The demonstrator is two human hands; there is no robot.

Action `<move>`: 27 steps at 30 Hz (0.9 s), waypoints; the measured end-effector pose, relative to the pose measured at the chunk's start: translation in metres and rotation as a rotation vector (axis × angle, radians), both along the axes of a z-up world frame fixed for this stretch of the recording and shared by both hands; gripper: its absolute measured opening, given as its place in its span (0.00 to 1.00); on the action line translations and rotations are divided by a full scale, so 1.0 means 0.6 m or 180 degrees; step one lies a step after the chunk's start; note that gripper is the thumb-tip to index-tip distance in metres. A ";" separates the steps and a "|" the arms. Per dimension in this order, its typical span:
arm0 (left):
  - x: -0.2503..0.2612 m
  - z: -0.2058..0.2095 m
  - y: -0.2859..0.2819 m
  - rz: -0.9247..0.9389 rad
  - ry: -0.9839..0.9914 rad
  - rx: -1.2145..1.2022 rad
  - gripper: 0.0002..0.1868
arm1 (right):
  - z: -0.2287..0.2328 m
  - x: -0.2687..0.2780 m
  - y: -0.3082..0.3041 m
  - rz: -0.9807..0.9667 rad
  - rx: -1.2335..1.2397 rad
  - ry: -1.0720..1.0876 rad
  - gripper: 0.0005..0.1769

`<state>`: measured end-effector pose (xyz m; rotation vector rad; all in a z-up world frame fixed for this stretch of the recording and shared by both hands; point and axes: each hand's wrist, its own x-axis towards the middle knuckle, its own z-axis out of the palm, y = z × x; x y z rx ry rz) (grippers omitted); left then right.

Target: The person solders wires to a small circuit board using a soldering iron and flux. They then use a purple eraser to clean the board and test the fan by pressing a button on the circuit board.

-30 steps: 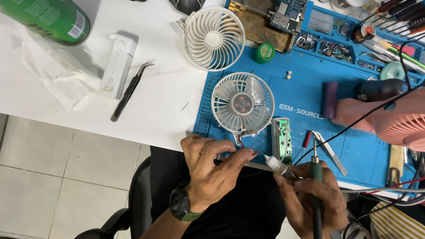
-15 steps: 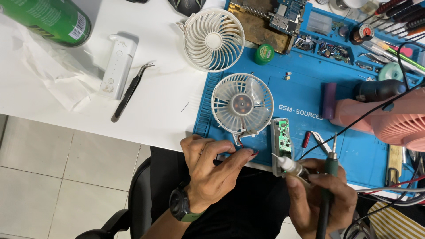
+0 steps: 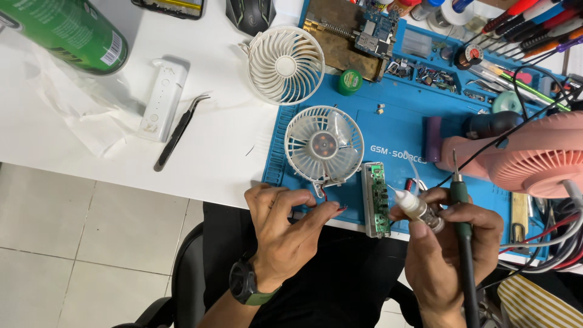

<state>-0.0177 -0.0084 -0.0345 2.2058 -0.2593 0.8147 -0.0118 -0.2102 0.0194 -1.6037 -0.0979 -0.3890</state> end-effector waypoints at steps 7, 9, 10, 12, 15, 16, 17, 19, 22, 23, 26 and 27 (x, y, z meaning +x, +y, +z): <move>0.007 0.018 0.007 0.0017 -0.0101 0.0043 0.08 | -0.025 -0.014 -0.015 0.0134 -0.0305 0.0025 0.18; 0.006 0.017 0.009 -0.0023 -0.0068 0.0073 0.05 | -0.033 -0.009 -0.021 -0.0106 -0.0491 -0.0015 0.17; 0.006 0.018 0.009 -0.0032 -0.0079 0.0072 0.05 | -0.032 -0.002 -0.016 -0.0117 -0.0491 -0.0026 0.17; 0.008 0.018 0.008 0.0009 -0.0103 0.0071 0.04 | -0.028 0.013 -0.007 -0.0223 -0.0741 -0.0159 0.14; 0.005 0.017 0.008 -0.0049 -0.0052 0.0062 0.02 | -0.024 0.036 -0.009 -0.0097 -0.1066 -0.0279 0.10; 0.007 0.019 0.008 -0.0065 -0.0068 0.0059 0.02 | -0.024 0.045 -0.010 -0.0114 -0.1069 -0.0293 0.10; 0.008 0.021 0.008 -0.0053 -0.0121 0.0042 0.01 | -0.023 0.053 -0.010 -0.0096 -0.1092 -0.0111 0.08; 0.009 0.023 0.010 -0.0044 -0.0181 0.0028 0.01 | -0.021 0.074 -0.013 -0.0082 -0.1108 0.0065 0.07; 0.011 0.024 0.011 -0.0017 -0.0196 0.0087 0.05 | -0.010 0.115 -0.013 0.0034 -0.1773 -0.0213 0.13; 0.014 0.027 0.012 -0.0031 -0.0292 0.0085 0.06 | -0.005 0.128 -0.008 0.0136 -0.1698 -0.0319 0.13; 0.013 0.021 0.013 -0.0089 -0.0348 0.0021 0.08 | -0.005 0.157 -0.001 0.0137 -0.1698 -0.0300 0.16; 0.012 0.017 0.013 -0.0139 -0.0323 -0.0050 0.09 | -0.008 0.167 0.001 0.0026 -0.1781 -0.0187 0.18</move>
